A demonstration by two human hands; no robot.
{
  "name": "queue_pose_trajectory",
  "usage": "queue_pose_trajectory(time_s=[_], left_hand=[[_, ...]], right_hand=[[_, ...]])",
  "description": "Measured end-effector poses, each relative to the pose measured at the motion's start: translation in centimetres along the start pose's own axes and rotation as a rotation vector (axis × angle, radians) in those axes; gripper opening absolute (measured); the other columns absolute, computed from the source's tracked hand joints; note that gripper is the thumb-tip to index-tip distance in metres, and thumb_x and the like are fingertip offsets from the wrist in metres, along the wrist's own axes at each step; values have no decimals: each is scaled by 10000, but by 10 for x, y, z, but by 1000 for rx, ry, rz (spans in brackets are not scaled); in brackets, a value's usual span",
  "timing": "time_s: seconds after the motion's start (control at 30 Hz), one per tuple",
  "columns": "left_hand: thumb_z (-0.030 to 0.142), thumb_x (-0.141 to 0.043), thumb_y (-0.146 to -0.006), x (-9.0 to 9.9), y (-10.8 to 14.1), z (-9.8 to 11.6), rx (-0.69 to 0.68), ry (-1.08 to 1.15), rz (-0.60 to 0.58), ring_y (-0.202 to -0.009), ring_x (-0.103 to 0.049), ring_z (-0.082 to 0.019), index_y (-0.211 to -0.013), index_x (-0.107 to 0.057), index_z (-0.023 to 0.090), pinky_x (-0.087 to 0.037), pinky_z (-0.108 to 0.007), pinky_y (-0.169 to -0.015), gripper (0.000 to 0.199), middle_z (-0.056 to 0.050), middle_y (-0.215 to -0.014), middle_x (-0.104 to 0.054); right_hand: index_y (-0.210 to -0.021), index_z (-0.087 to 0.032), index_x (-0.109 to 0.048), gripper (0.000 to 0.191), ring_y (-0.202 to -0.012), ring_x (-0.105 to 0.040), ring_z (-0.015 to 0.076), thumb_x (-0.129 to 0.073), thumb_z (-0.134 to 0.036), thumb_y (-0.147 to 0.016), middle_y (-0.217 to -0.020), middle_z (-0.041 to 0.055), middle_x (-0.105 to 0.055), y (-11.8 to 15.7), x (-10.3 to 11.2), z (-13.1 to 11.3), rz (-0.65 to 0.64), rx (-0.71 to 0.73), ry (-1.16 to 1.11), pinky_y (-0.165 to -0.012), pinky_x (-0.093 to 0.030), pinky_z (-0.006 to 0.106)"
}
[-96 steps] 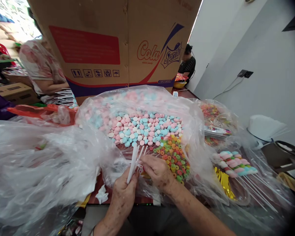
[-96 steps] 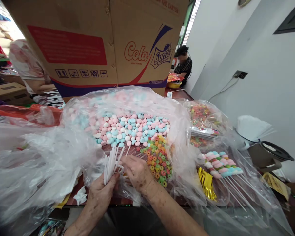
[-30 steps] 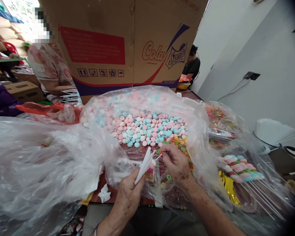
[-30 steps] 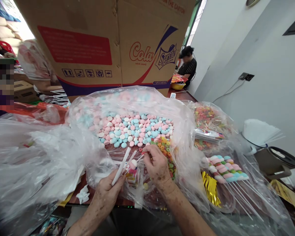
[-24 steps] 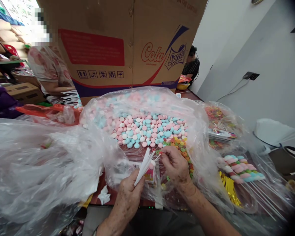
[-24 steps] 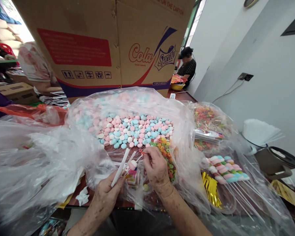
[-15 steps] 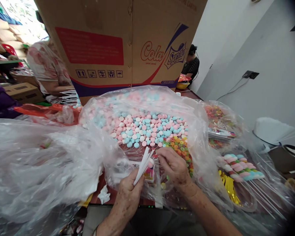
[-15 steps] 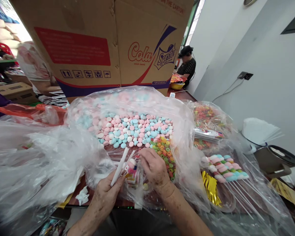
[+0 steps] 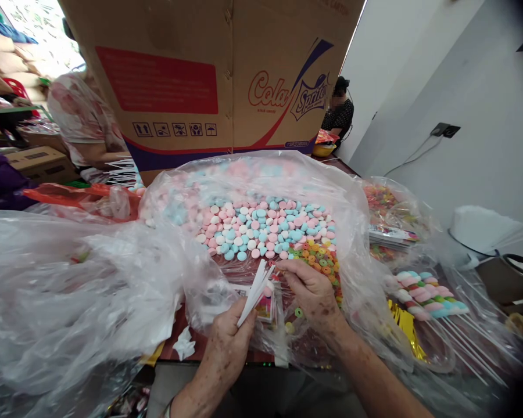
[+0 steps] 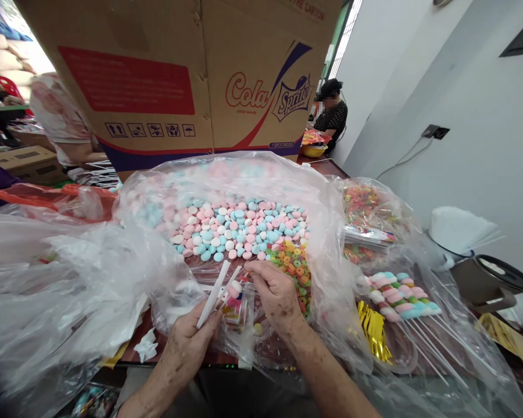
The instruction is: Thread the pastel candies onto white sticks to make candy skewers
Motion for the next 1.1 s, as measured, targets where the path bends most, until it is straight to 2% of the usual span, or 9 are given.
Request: queue_pose_trajectory(time_s=[0.1,0.27,0.53,0.63,0.73,0.87,0.93,1.0,1.1], left_hand=[[364,-492,-894,0,-1,1,2,23,-8,-564,-437,-154,-908,-714,178,-346,-238,-543,290,25,-630,-575],[356,-518,-878,0,0,-4,-23,101,-18,-563,-440,-153,-807,-703,171,-356,-241,-546,272,27,-601,-551],[346,-538,-877,1,2,-17,-9,178,0,-558,-443,-142,-609,-566,195,-355,-241,-527,309,31,-590,-522],[354,-549,-876,2,2,-21,44,220,22,-505,-402,-119,-549,-499,201,-333,-235,-491,365,45,-541,-467],[367,-557,-879,2,1,-28,80,278,56,-475,-374,-104,-608,-549,188,-306,-225,-457,325,55,-529,-458],[402,-578,-866,1,0,-39,105,350,98,-467,-380,-102,-721,-624,166,-285,-218,-430,281,55,-529,-474],[416,-596,-854,1,0,-43,107,376,111,-477,-393,-104,-726,-632,162,-294,-216,-438,287,55,-529,-479],[429,-609,-845,1,0,-46,111,395,124,-484,-404,-106,-702,-626,165,-307,-215,-449,300,56,-527,-482],[448,-616,-835,2,1,-47,119,409,137,-468,-403,-107,-644,-608,173,-311,-219,-447,336,57,-507,-476]], right_hand=[[-912,-219,-707,147,-835,-666,184,-637,-266,-793,-908,37,-717,1,-5,13,-31,-146,-180,-780,-556,338],[-949,-198,-612,326,-694,-643,138,-773,-281,-678,-796,0,-681,11,-31,28,-119,-447,-626,-641,-538,261],[-920,-197,-604,277,-680,-620,130,-750,-287,-702,-803,-8,-673,7,-41,16,-312,-462,-577,-629,-503,251],[-961,-196,-614,212,-698,-604,141,-643,-341,-808,-838,12,-673,-18,-12,19,-181,-360,-329,-624,-476,255],[-919,-197,-631,127,-741,-592,169,-529,-258,-874,-827,21,-661,-48,13,12,-69,-192,231,-660,-448,271],[-949,-175,-650,222,-864,-608,205,-459,-89,-874,-958,86,-662,-62,-21,17,-359,-42,896,-733,-436,282],[-1015,-157,-641,276,-926,-605,223,-454,-36,-853,-1052,127,-639,-61,-34,26,-421,-1,1116,-731,-438,280],[-1061,-146,-624,323,-981,-587,241,-453,-2,-828,-1116,152,-611,-59,-42,31,-427,49,1234,-733,-440,284],[-1056,-152,-610,303,-994,-568,241,-455,-19,-833,-1110,140,-614,-57,-45,34,-407,57,1203,-740,-434,284]])
Point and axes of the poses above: each hand's wrist, its own y-axis away from the middle knuckle, its own x-axis out of the back of the hand, z = x × y, the point moved 9 cm from there along -y, towards the middle knuckle
